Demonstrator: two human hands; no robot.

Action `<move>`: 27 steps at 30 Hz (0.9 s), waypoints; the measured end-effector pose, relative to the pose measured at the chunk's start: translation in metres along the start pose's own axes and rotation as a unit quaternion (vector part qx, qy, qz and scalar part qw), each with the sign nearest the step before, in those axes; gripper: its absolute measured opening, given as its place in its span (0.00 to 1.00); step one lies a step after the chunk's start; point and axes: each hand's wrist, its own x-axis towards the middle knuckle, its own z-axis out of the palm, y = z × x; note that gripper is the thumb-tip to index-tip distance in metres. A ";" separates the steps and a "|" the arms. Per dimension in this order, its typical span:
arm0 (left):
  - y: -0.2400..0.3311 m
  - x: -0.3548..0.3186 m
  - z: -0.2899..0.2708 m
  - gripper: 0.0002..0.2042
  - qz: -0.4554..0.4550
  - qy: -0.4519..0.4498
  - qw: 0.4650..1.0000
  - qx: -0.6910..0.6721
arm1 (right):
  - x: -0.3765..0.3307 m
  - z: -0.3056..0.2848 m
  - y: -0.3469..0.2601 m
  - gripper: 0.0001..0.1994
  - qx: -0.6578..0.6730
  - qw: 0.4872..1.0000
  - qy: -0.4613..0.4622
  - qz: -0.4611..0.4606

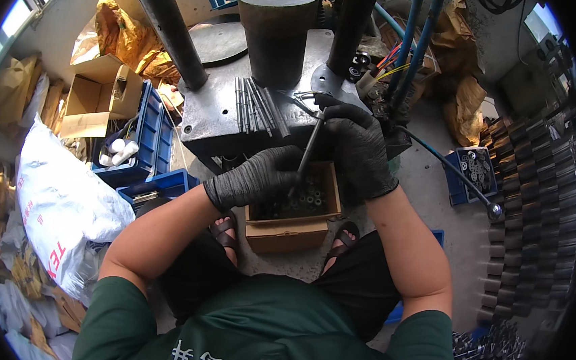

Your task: The operator uses an industrial press and hand assembly to put together metal rod and gear components.

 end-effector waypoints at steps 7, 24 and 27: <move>-0.007 -0.003 -0.001 0.16 0.010 0.009 1.000 -0.020 | 0.003 0.025 -0.007 0.19 0.163 0.981 0.028 0.102; -0.013 -0.005 -0.011 0.24 0.064 0.050 0.997 0.011 | -0.013 0.048 0.000 0.22 -0.011 0.997 -0.008 0.073; -0.002 -0.012 -0.020 0.24 0.080 0.071 0.994 -0.025 | -0.015 0.058 0.008 0.20 0.060 0.990 -0.010 0.126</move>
